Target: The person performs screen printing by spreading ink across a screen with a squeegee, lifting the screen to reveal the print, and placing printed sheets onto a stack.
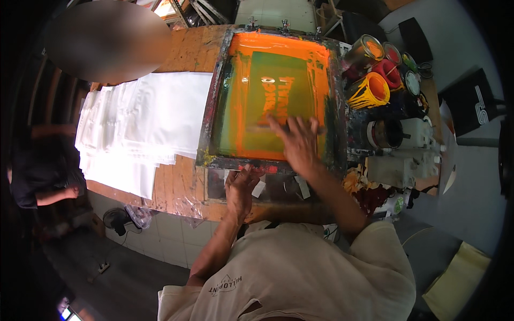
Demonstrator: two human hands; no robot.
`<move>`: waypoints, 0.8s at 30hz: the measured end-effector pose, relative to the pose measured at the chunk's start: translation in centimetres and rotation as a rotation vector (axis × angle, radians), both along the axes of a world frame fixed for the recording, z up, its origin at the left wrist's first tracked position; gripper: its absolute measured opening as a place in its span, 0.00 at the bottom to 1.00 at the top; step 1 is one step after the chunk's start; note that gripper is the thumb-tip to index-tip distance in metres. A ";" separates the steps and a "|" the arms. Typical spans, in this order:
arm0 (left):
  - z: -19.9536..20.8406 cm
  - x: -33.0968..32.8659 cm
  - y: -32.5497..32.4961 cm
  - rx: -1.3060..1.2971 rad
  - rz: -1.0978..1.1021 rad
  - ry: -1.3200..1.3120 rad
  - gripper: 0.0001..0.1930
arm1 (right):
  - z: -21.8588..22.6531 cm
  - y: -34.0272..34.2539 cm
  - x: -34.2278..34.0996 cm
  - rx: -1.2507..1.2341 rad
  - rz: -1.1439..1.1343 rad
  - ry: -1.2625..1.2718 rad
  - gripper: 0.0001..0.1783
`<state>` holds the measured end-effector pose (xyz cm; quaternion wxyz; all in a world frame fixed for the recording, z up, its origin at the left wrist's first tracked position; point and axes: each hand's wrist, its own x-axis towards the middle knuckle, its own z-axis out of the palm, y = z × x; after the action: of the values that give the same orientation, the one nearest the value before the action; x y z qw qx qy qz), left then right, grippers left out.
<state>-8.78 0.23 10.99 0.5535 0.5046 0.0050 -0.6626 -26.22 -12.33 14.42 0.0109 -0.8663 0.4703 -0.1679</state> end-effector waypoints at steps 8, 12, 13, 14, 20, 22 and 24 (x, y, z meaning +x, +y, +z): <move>6.3 0.3 -2.6 -0.336 0.022 0.026 0.13 | 10.2 4.0 0.6 -0.033 -0.042 -0.009 0.32; 13.3 0.3 -7.7 -0.599 -0.007 0.081 0.10 | 14.0 -2.0 0.1 -0.363 -0.050 -0.123 0.27; 11.6 1.6 -9.1 -0.705 -0.078 0.029 0.12 | 15.7 -3.7 0.0 -0.399 -0.027 -0.136 0.25; 8.9 3.4 -10.9 -0.810 -0.153 -0.019 0.13 | 17.2 -5.2 -0.1 -0.434 -0.006 -0.146 0.23; -7.4 7.1 -16.4 0.226 -0.458 -1.914 0.21 | 23.0 -11.3 0.2 -0.213 0.022 -0.105 0.16; -8.0 6.3 -16.7 0.158 -0.556 -1.908 0.19 | 25.8 -11.6 0.4 -0.091 -0.015 -0.134 0.17; -8.2 6.0 -17.6 0.081 -0.651 -1.840 0.18 | 27.2 -12.5 1.3 -0.034 -0.080 -0.147 0.18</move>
<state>-2.81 -17.40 2.81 0.1133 0.8199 -0.5459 -0.1299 -24.89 -24.82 41.61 0.0241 -0.8323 0.4994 -0.2392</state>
